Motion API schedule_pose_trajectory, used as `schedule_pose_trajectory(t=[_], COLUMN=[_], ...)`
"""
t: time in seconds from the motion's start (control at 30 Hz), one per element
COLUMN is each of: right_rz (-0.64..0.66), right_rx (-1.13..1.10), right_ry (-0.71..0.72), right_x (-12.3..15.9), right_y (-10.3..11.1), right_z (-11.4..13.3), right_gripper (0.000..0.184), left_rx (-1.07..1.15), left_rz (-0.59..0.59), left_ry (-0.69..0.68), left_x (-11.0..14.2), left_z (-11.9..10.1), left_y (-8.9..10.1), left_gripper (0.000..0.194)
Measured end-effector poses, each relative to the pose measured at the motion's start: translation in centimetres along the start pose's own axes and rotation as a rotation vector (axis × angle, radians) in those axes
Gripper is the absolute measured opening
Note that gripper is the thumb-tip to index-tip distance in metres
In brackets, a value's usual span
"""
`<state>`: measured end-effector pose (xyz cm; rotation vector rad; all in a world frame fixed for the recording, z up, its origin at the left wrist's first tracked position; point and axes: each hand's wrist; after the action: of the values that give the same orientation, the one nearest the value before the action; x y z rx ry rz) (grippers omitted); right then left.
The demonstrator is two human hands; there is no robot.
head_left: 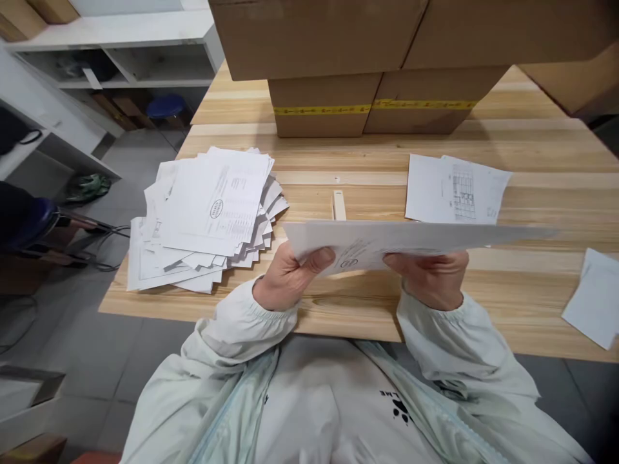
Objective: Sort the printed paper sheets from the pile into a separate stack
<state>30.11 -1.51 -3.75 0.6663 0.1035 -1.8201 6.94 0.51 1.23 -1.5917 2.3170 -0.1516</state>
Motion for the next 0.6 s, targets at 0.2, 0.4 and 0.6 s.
schedule_pose_trajectory(t=[0.2, 0.4, 0.6], right_rz=[0.092, 0.182, 0.073], right_rx=[-0.105, -0.137, -0.029], right_ry=[0.038, 0.145, -0.089], right_x=[0.0, -0.8, 0.6], right_y=[-1.1, -1.1, -1.2], right_z=[0.2, 0.6, 0.3], right_gripper=[0.023, 0.013, 0.017], left_rx=[-0.043, -0.001, 0.015], left_rz=[0.017, 0.06, -0.052], left_ry=[-0.007, 0.021, 0.056], left_x=[-0.5, -0.7, -0.7], left_z=[0.9, 0.1, 0.6], left_y=[0.5, -0.2, -1.6], left_gripper=[0.032, 0.027, 0.034])
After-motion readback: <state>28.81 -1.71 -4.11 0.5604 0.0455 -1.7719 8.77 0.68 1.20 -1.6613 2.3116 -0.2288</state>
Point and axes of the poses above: each hand's wrist, its own x-axis away from the middle knuckle, its own y-axis out of the back of the hand, z = x × y, and after that the axes turned 10 degrees about x, right-handed
